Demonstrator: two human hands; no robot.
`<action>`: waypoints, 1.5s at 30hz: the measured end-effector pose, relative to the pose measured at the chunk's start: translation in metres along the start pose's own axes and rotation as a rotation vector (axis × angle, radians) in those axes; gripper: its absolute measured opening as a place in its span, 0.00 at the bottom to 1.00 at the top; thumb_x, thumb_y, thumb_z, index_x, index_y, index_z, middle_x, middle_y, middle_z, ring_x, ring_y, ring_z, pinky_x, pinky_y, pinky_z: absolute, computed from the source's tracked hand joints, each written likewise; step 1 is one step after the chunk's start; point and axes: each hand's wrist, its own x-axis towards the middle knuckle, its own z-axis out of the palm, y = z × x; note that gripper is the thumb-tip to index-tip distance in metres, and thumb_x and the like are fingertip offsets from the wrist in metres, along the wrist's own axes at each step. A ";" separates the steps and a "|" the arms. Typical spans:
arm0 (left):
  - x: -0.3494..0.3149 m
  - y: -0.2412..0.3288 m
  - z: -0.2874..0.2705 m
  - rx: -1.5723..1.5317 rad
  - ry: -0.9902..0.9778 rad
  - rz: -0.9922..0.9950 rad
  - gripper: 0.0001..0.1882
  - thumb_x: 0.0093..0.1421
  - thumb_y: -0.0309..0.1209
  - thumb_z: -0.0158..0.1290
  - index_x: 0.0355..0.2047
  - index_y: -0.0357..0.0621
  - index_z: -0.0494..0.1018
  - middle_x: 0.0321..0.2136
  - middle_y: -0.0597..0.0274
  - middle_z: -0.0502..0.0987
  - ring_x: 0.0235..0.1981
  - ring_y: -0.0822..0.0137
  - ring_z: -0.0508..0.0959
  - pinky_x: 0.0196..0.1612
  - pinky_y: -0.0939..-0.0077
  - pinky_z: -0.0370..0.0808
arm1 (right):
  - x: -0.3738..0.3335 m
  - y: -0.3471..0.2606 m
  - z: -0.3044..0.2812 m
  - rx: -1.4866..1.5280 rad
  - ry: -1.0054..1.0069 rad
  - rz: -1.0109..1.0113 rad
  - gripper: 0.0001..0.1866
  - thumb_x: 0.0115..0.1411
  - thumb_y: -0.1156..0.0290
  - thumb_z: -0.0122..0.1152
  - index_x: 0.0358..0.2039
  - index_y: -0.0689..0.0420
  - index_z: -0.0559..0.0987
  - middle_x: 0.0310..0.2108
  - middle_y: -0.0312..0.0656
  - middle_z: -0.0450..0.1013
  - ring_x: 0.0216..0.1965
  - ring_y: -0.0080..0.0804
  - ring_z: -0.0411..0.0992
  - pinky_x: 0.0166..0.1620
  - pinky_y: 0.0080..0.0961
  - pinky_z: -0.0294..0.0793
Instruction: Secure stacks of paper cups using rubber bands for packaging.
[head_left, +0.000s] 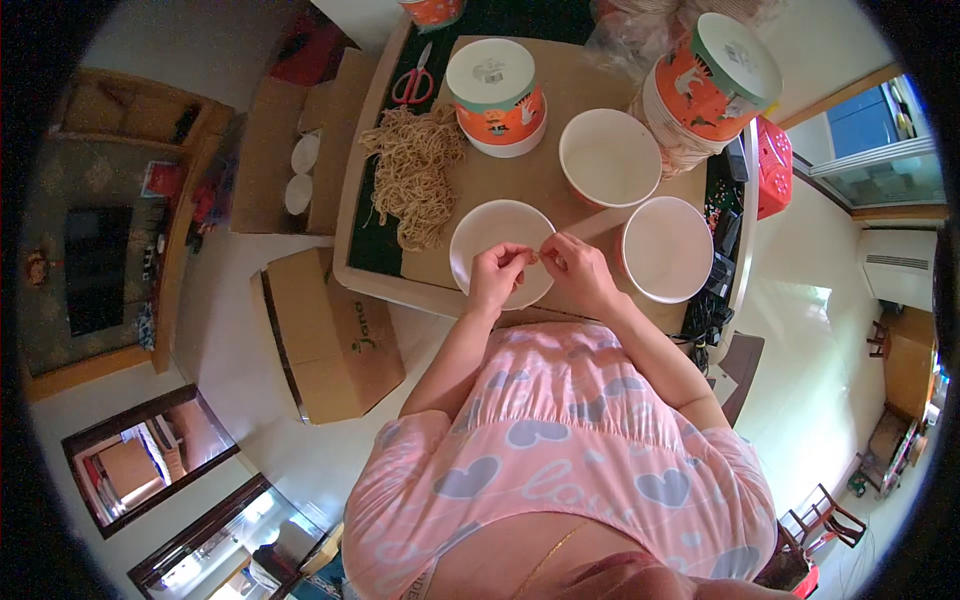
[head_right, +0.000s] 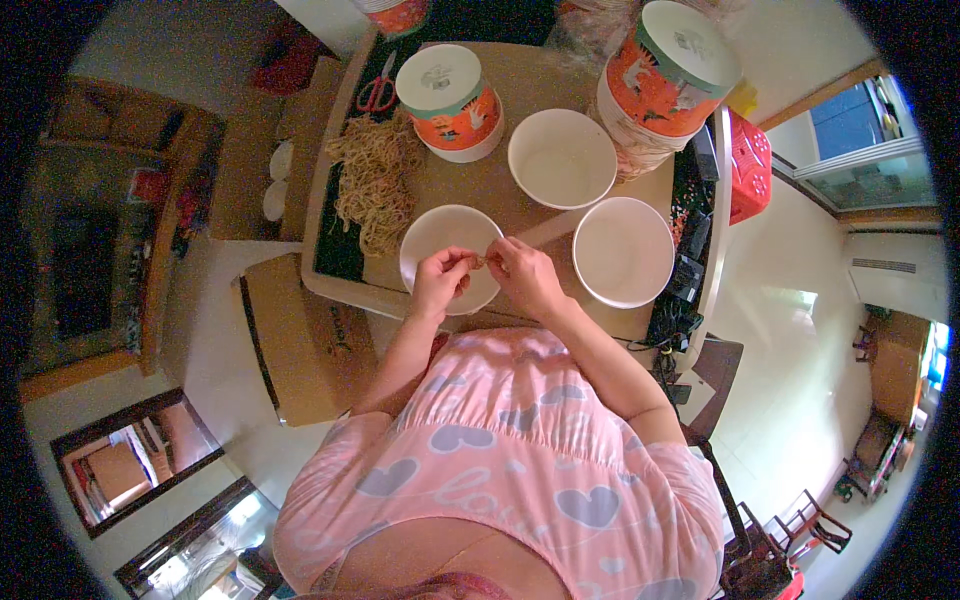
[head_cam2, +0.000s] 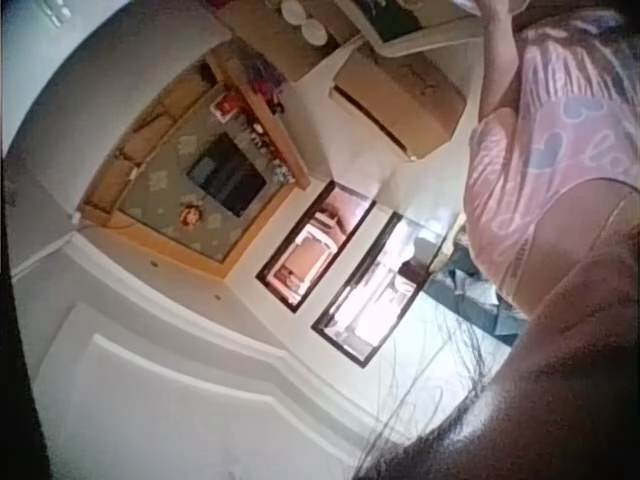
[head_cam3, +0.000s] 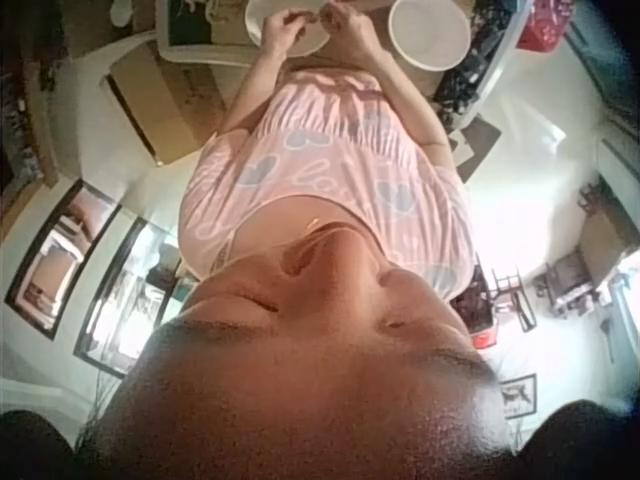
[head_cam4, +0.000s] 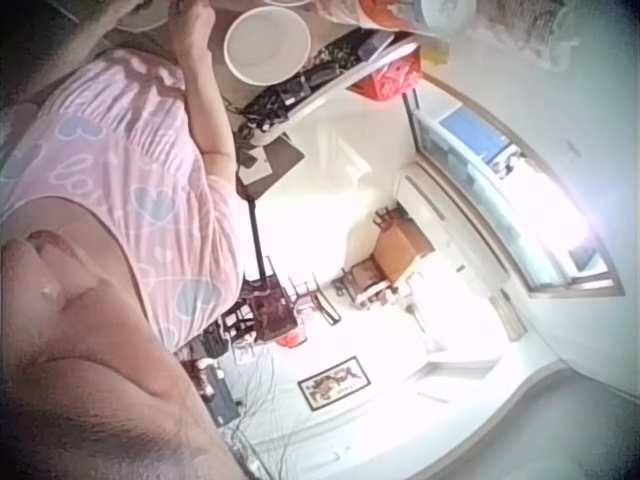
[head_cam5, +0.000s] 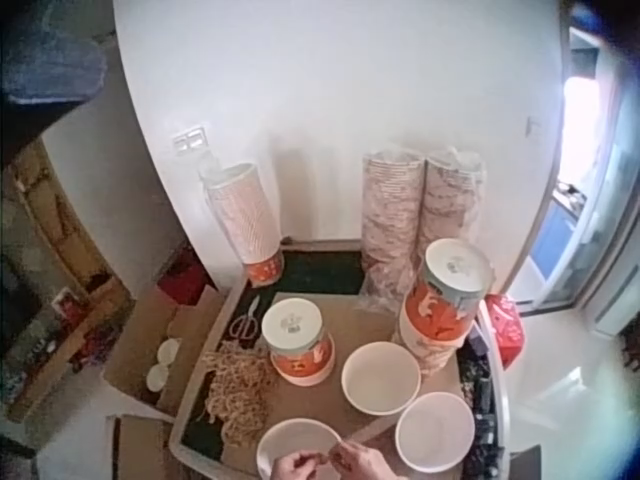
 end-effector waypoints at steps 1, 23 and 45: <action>0.000 -0.001 0.000 0.007 0.001 0.001 0.05 0.57 0.26 0.51 0.32 0.39 0.75 0.24 0.68 0.78 0.16 0.84 0.67 0.16 0.90 0.60 | 0.000 0.001 0.001 -0.015 0.006 -0.008 0.06 0.52 0.72 0.57 0.31 0.58 0.72 0.30 0.47 0.71 0.30 0.48 0.72 0.31 0.38 0.73; -0.006 -0.004 -0.010 -0.084 -0.229 -0.006 0.04 0.56 0.25 0.53 0.31 0.40 0.75 0.19 0.73 0.72 0.17 0.84 0.65 0.19 0.90 0.60 | -0.003 0.003 0.005 -0.122 0.062 -0.083 0.05 0.52 0.72 0.56 0.30 0.57 0.76 0.27 0.46 0.71 0.29 0.47 0.72 0.31 0.38 0.72; -0.044 0.049 0.014 0.147 -0.331 0.108 0.05 0.56 0.28 0.54 0.27 0.40 0.76 0.20 0.70 0.75 0.18 0.85 0.66 0.20 0.90 0.61 | -0.016 0.000 -0.015 0.082 0.150 -0.085 0.04 0.51 0.75 0.58 0.27 0.60 0.74 0.27 0.47 0.68 0.27 0.46 0.70 0.29 0.35 0.71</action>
